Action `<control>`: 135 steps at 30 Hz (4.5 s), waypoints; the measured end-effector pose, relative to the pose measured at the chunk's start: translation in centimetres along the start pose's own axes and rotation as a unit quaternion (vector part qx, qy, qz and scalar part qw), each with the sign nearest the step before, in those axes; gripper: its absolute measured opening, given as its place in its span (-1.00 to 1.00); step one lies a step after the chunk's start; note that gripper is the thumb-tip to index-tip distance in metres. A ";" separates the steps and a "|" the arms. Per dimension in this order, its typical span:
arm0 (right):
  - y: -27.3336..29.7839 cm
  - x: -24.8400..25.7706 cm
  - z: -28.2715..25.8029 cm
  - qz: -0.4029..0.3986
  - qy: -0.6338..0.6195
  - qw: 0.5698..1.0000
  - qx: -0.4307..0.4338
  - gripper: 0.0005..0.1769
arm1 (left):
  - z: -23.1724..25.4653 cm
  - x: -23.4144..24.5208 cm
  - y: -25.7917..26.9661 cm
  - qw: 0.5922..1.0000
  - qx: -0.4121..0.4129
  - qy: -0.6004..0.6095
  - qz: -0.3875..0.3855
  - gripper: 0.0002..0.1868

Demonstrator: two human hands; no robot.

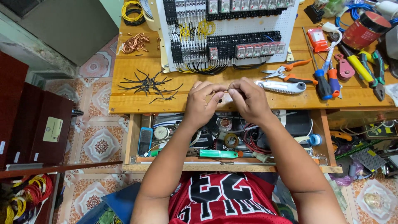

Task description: Preparing electrical wires by stripping insulation and twisting ends for panel installation

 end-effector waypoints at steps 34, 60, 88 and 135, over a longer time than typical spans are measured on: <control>0.7 -1.1 1.9 -0.062 0.035 0.990 -0.120 -0.82 | -3.6 -2.5 1.3 0.999 -0.020 -0.027 0.026 -0.94; 0.3 0.3 1.1 0.019 -0.088 0.984 -0.154 -0.84 | -6.4 -3.8 2.4 0.957 0.136 0.227 0.120 -0.89; 1.8 -3.1 3.8 -0.131 0.223 0.961 -0.100 -0.78 | -7.2 -3.6 2.3 0.981 0.187 0.051 -0.007 -0.87; 0.7 -1.4 2.9 -0.033 -0.130 0.978 -0.159 -0.87 | -7.2 -3.0 1.7 0.919 0.139 0.365 0.056 -0.89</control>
Point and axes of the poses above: each hand's wrist, its own y-axis away from the middle knuckle, its own x-axis out of the back of the hand, z = x × y, the point moved 5 cm from there along -y, towards the middle knuckle, and after that the axes turned 12 degrees about y, right-handed, at the moved point
